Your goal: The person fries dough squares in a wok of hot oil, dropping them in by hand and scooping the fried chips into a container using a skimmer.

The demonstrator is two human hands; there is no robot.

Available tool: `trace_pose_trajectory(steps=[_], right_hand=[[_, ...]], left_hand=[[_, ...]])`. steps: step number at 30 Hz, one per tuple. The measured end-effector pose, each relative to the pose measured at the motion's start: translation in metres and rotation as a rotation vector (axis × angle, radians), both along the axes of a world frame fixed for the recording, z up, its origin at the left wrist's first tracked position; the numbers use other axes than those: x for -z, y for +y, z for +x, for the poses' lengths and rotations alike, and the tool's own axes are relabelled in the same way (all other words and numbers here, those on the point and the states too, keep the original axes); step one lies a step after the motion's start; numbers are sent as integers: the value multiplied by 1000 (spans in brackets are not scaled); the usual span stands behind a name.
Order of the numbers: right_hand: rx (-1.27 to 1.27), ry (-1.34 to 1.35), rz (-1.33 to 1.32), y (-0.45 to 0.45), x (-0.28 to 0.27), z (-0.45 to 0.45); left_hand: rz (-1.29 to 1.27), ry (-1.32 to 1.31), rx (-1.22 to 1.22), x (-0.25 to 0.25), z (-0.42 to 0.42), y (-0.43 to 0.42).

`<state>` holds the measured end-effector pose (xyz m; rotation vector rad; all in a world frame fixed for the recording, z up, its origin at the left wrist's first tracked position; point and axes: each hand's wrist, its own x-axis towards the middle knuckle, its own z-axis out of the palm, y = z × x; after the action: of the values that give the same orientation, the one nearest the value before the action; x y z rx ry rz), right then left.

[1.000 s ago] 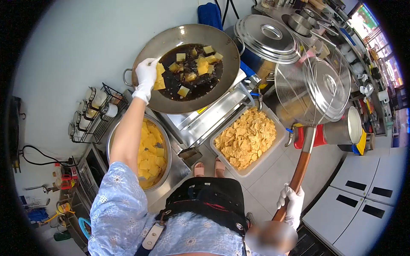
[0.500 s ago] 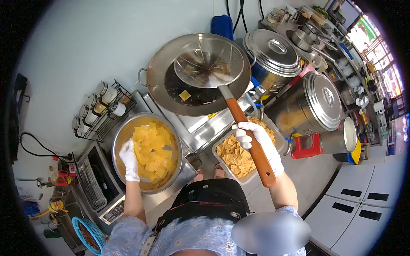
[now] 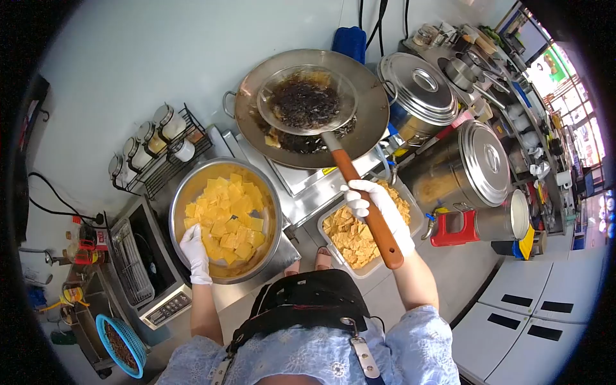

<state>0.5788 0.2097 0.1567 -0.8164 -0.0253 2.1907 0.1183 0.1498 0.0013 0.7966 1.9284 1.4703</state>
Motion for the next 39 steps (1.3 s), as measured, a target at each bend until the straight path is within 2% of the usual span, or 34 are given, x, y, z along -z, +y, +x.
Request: trace_pose_trajectory(steps=[2, 8, 11, 12, 15, 20, 23, 24, 26, 27, 29, 32, 36, 39], right_hand=[[-30, -328, 72, -11, -18, 0], [-51, -491, 44, -36, -63, 6], [-153, -661, 104, -40, -74, 10], [-150, -660, 105, -40, -73, 12], [-203, -890, 188, -34, -67, 15], [-143, -978, 268, -23, -71, 27], [-202, -1244, 408, -11, -72, 39], [-219, -1389, 431, -5, -76, 39], [-174, -1855, 739, 12, -51, 55], [-173, -1854, 738, 19, -43, 63], [-238, -2156, 816, 31, -30, 73], [-288, -2163, 756, 29, -14, 74], [-319, -1865, 653, 2, -28, 58], [-261, -1992, 721, -5, -37, 65]], left_hand=[[34, 58, 12, 0, 6, 2], [-10, 61, 53, 1, 22, -4], [-5, 31, 40, 6, 16, -7], [-2, 32, 42, 7, 16, -6], [21, 4, 13, 4, 16, -4], [41, 32, 10, 8, 15, 0], [34, 42, 1, 9, 17, -1], [32, 44, 4, 9, 17, -2], [59, 38, 2, 7, 19, -4], [59, 40, 4, 5, 20, -4], [29, 37, -7, 3, 20, -6], [20, 25, -13, 4, 17, -9], [19, -6, -20, 5, 16, -11], [-7, 13, -20, 12, 16, -11]])
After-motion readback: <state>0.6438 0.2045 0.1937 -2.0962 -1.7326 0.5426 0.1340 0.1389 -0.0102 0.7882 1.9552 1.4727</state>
